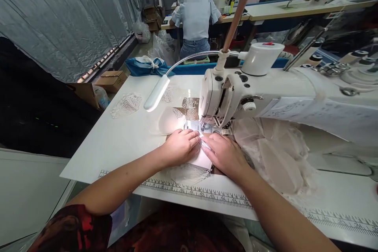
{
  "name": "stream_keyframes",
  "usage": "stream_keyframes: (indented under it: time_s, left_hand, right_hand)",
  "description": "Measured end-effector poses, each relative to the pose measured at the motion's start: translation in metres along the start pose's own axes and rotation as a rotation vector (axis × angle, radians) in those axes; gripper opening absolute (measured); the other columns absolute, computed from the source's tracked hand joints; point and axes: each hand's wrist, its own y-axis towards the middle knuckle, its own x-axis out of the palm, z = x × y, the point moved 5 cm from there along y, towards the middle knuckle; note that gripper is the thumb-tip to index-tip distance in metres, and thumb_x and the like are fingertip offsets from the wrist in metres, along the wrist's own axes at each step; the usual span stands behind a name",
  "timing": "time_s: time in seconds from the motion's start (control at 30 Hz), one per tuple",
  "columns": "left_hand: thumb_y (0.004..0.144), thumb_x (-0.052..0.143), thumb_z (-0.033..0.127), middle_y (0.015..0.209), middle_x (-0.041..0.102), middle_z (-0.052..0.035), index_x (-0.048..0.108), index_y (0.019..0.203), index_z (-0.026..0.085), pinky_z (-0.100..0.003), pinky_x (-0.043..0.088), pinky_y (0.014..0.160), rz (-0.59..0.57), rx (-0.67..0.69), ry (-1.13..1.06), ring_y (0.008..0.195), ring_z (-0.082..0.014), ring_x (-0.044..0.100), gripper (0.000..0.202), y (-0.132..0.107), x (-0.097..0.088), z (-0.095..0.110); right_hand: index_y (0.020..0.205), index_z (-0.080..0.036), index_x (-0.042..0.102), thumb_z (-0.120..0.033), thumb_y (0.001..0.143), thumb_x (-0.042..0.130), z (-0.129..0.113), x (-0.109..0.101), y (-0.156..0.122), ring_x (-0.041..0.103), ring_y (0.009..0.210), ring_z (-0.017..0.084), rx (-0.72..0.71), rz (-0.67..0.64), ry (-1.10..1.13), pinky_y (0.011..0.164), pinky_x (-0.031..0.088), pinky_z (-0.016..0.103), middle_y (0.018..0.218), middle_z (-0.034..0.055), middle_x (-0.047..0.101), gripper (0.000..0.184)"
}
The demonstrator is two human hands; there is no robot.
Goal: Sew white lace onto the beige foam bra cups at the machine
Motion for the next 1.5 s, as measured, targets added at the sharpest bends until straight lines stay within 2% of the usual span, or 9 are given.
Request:
stream_keyframes:
  time_s: [0.2,0.4,0.63,0.73,0.87,1.03,1.17,1.3,1.5]
  left_hand:
    - [0.091,0.048,0.033,0.130,0.056,-0.0204,0.055,0.126,0.004,-0.045,0.048,0.095,0.010,0.075,-0.039,0.119,-0.0306,0.054,0.046,0.006,0.002,-0.012]
    - [0.090,0.048,0.034,0.130,0.056,-0.0213,0.055,0.126,0.001,-0.041,0.047,0.099,0.044,0.163,-0.051,0.118,-0.0294,0.055,0.049,0.012,0.005,-0.022]
    - [0.090,0.048,0.036,0.137,0.051,-0.0182,0.053,0.130,0.007,-0.043,0.043,0.101,-0.086,0.193,-0.054,0.122,-0.0284,0.052,0.050,0.017,-0.001,-0.034]
    - [0.091,0.045,0.028,0.134,0.054,-0.0157,0.056,0.126,0.010,-0.046,0.038,0.102,-0.107,0.182,-0.010,0.122,-0.0281,0.051,0.041,0.017,-0.011,-0.032]
    - [0.089,0.046,0.019,0.128,0.057,-0.0177,0.058,0.121,0.008,-0.048,0.034,0.103,-0.067,0.216,0.011,0.123,-0.0298,0.047,0.036,0.013,-0.019,-0.019]
    - [0.091,0.046,0.039,0.113,0.060,-0.0172,0.055,0.123,0.009,-0.049,0.031,0.103,-0.050,0.225,-0.094,0.114,-0.0292,0.051,0.045,0.008,-0.011,-0.012]
    - [0.093,0.040,0.043,0.110,0.060,-0.0162,0.056,0.123,0.011,-0.049,0.029,0.105,-0.048,0.222,-0.129,0.109,-0.0278,0.053,0.047,0.005,-0.003,-0.015]
    - [0.092,0.042,0.043,0.110,0.060,-0.0162,0.056,0.122,0.011,-0.050,0.029,0.105,-0.037,0.225,-0.162,0.108,-0.0280,0.053,0.046,0.004,-0.003,-0.018]
    - [0.092,0.044,0.040,0.112,0.060,-0.0168,0.056,0.122,0.011,-0.048,0.031,0.104,-0.030,0.214,-0.180,0.107,-0.0268,0.054,0.044,0.004,-0.004,-0.019]
  right_hand:
    - [0.111,-0.019,0.065,-0.029,0.093,0.044,0.001,0.002,0.003,0.060,0.088,0.023,0.046,-0.039,-0.032,0.074,0.041,0.033,0.098,0.0076,0.067,0.029]
    - [0.109,-0.021,0.065,-0.030,0.093,0.042,0.002,-0.002,0.008,0.060,0.082,0.023,0.118,-0.086,-0.072,0.066,0.038,0.032,0.092,0.0060,0.068,0.029]
    - [0.114,-0.023,0.064,-0.029,0.092,0.043,0.003,-0.004,0.010,0.060,0.084,0.022,0.141,-0.092,-0.016,0.067,0.039,0.031,0.099,0.0063,0.068,0.031]
    - [0.114,-0.023,0.065,-0.027,0.092,0.043,0.005,-0.006,0.009,0.061,0.083,0.022,0.155,-0.084,0.035,0.067,0.042,0.030,0.099,0.0063,0.069,0.031]
    - [0.113,-0.021,0.065,-0.024,0.093,0.039,0.007,-0.010,0.008,0.062,0.084,0.020,0.173,-0.029,0.108,0.071,0.045,0.029,0.104,0.0076,0.069,0.033]
    - [0.115,-0.020,0.066,-0.021,0.092,0.037,0.010,-0.007,0.006,0.063,0.089,0.020,0.164,-0.007,0.140,0.077,0.048,0.030,0.106,0.0087,0.068,0.037]
    - [0.118,-0.017,0.064,-0.020,0.092,0.037,0.011,-0.006,0.005,0.062,0.092,0.021,0.138,0.012,0.155,0.077,0.048,0.031,0.109,0.0106,0.067,0.038]
    - [0.118,-0.020,0.064,-0.016,0.089,0.039,0.007,-0.007,0.005,0.060,0.080,0.019,0.071,0.020,0.116,0.068,0.044,0.028,0.099,0.0083,0.068,0.039]
    - [0.106,-0.021,0.069,-0.008,0.081,0.042,0.002,-0.006,0.005,0.049,0.063,0.014,-0.003,0.015,0.052,0.056,0.033,0.025,0.081,0.0039,0.063,0.039]
